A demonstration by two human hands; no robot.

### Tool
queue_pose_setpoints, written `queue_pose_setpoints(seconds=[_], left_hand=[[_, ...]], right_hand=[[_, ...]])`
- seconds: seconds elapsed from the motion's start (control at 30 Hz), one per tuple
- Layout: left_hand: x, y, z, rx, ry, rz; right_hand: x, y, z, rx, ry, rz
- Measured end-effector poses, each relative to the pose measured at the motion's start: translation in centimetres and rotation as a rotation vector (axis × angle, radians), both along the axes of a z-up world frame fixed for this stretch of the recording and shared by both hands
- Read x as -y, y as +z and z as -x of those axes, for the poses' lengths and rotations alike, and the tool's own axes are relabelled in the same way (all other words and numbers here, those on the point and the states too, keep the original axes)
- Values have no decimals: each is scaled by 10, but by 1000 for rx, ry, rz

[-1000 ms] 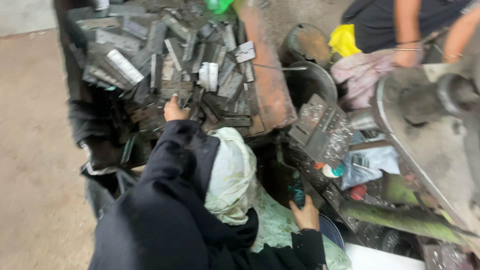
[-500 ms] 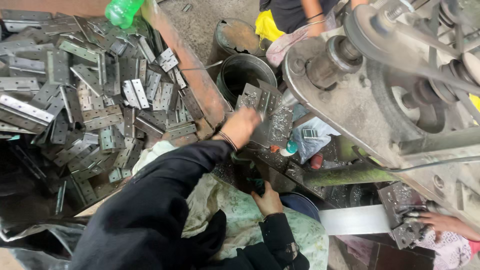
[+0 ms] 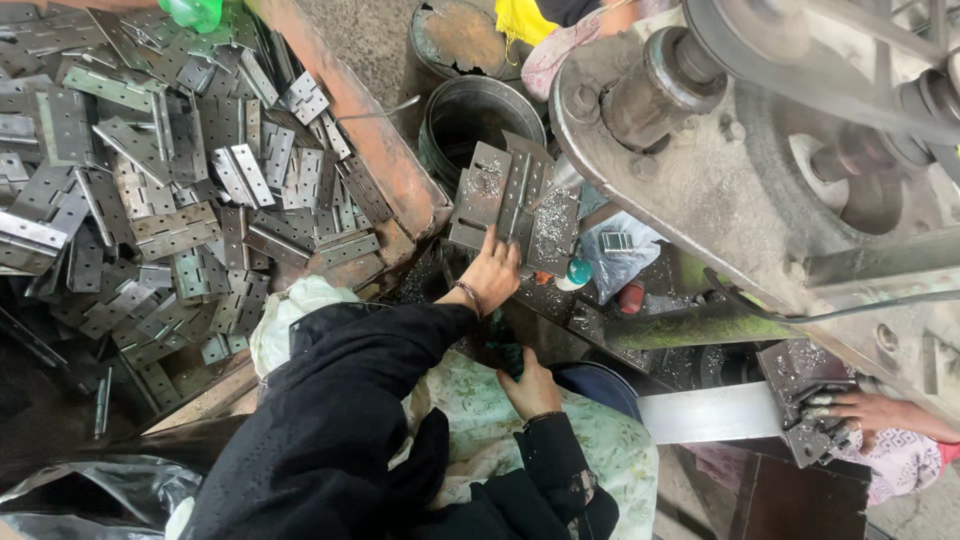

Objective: The person repeatedly picks up metal hinge pieces from a pile, places them into a press machine, and operates the lever to process them. The processed pieces are then dropped into a container below.

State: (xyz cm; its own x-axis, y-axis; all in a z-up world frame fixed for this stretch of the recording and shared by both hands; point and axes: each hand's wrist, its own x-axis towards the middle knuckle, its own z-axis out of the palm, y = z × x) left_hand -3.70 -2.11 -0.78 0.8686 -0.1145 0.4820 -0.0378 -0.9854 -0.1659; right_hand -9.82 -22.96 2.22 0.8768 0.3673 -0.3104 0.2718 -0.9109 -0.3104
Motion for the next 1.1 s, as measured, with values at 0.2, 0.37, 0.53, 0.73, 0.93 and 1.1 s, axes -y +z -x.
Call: queue_pose_setpoints(seconds=[0.2, 0.37, 0.53, 0.73, 0.93, 1.1], left_hand=[[-2, -2, -22, -151, 3, 117], [-9, 4, -15, -116, -7, 186], [-15, 18, -3, -131, 144, 73], [-22, 26, -20, -307, 149, 187], [-20, 22, -40, -324, 143, 250], [-21, 15, -26, -187, 152, 242]], right_hand=[[21, -48, -8, 17, -19, 11], [41, -140, 15, 280, 79, -307], [48, -153, 11, 48, -44, -218], [50, -90, -13, 60, 41, -183], [41, -128, 5, 111, -6, -179], [44, -139, 21, 62, -45, -212]])
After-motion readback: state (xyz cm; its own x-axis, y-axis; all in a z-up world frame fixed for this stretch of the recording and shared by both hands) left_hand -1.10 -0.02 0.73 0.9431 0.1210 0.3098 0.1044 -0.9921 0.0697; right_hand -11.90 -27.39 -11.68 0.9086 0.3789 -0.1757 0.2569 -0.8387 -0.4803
